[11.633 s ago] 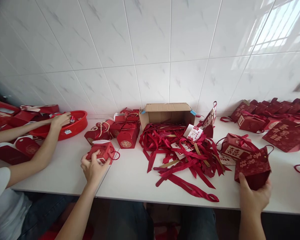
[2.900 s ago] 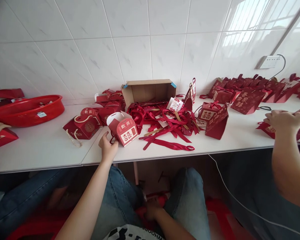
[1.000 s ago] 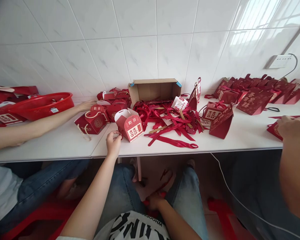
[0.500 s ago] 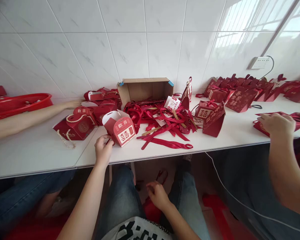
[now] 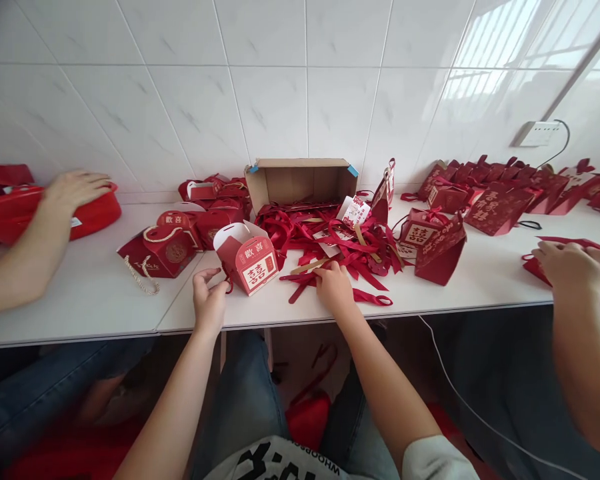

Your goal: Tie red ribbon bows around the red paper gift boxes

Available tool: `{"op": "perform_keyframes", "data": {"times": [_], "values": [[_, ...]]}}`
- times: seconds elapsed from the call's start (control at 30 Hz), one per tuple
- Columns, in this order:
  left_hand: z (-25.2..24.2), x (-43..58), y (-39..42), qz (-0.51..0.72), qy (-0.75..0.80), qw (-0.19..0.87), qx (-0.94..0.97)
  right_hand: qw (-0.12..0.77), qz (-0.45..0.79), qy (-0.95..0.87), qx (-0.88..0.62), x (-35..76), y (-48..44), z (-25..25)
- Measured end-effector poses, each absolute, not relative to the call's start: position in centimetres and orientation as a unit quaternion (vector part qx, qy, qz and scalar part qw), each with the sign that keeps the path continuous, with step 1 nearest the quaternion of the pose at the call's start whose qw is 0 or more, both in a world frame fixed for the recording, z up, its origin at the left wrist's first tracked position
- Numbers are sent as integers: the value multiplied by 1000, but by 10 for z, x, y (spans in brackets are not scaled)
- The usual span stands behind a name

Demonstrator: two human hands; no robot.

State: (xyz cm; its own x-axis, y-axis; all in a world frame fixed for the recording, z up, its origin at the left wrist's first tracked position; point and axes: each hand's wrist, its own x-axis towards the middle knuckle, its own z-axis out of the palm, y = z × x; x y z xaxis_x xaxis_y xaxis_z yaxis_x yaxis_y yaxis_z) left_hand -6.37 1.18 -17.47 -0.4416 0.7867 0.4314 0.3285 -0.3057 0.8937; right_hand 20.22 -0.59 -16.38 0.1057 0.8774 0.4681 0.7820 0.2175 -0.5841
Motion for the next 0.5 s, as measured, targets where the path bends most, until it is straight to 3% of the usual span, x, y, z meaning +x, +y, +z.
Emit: {"op": "perform_keyframes", "data": {"times": [0.27,0.5], "values": [[-172,-60,10,662,561,212,451,522,89,-595,-604,213,-3,-169],[-172,-61,9,654,567,197,460,549,128,-574,-593,213,-11,-168]]}}
